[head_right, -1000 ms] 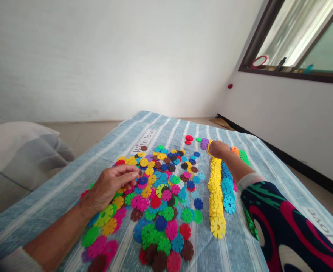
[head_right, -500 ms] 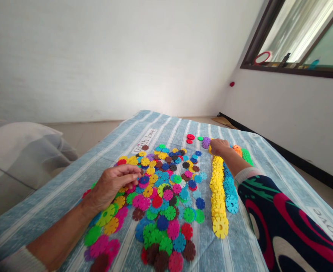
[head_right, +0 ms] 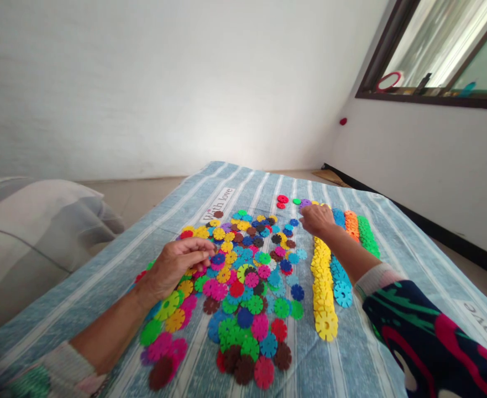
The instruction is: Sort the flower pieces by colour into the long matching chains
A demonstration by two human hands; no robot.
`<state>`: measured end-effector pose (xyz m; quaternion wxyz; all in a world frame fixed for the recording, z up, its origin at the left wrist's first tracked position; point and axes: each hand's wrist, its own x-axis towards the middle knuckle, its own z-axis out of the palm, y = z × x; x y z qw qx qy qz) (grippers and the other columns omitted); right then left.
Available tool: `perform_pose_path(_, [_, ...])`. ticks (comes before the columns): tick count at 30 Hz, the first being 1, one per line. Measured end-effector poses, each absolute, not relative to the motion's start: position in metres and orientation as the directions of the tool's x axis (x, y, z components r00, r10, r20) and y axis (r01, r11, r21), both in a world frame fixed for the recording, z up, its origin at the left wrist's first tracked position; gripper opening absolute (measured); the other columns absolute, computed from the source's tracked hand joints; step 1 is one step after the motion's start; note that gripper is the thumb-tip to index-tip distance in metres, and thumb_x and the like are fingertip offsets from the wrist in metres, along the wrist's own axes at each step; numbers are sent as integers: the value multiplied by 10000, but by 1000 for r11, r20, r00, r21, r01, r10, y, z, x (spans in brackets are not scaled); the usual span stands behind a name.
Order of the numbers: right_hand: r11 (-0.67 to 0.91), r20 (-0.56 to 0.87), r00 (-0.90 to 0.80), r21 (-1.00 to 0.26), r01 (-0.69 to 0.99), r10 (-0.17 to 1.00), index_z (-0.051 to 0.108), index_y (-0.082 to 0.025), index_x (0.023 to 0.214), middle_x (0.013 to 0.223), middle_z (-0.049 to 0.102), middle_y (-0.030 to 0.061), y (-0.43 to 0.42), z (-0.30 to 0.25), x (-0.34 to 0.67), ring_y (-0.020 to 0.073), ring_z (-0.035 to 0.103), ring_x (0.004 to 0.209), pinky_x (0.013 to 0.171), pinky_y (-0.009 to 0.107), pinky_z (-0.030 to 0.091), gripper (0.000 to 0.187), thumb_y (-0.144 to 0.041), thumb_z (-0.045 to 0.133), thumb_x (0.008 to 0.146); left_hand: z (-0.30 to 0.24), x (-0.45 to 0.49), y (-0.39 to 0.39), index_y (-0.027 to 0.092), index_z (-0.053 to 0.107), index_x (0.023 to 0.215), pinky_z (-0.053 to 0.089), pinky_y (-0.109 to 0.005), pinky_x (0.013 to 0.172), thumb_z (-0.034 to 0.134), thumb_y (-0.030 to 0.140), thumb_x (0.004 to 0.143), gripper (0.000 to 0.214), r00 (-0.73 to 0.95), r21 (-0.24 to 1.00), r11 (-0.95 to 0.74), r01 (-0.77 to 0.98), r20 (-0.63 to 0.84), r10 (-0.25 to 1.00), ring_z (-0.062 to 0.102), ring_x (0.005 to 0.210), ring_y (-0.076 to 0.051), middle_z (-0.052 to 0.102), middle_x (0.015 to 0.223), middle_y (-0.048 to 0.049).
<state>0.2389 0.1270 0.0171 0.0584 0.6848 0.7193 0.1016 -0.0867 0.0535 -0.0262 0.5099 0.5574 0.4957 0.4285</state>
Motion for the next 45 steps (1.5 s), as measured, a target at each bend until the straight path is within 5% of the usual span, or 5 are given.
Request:
perform_pose_path(7, [311,119,-321,95,946,940,667,-214,826,845,687,35,45,10,165,164,619,811,713,262,381,203,-304,508,915,-24,-85,52,134,677,756,434,-221,499,635,259,603,202,141,996,12,86,-24,990,553,488,-110,654,563,-7])
perform_pose_path(9, [442,208,-424,-46,896,882,653,-191,776,752,665,32,19,5,148,155,603,756,720,266,380,212,-290,522,911,-25,-86,53,141,681,749,436,-221,505,631,252,607,187,148,997,8,79,-20,989,552,487,-110,655,561,-6])
perform_pose_path(16, [562,325,-481,-234,793,814,619,-187,745,715,630,21,-40,-12,120,165,560,718,692,287,361,145,-228,571,876,-29,-88,55,163,690,690,438,-230,499,642,263,622,131,177,997,-13,74,-1,984,556,478,-120,650,556,-7])
perform_pose_path(32, [565,293,-494,-259,783,819,552,-187,686,717,603,5,-61,-26,115,150,525,700,689,291,359,206,-223,531,887,-27,-87,52,141,705,685,457,-210,499,668,252,602,143,175,997,-62,55,52,983,573,500,-113,665,571,-21])
perform_pose_path(45, [640,374,-540,-236,731,754,567,-189,656,663,566,11,-63,-31,113,139,485,650,659,286,352,336,-237,408,948,-24,-85,49,133,701,717,515,-264,588,712,277,593,191,146,998,-53,-45,59,988,669,718,-194,721,725,-63])
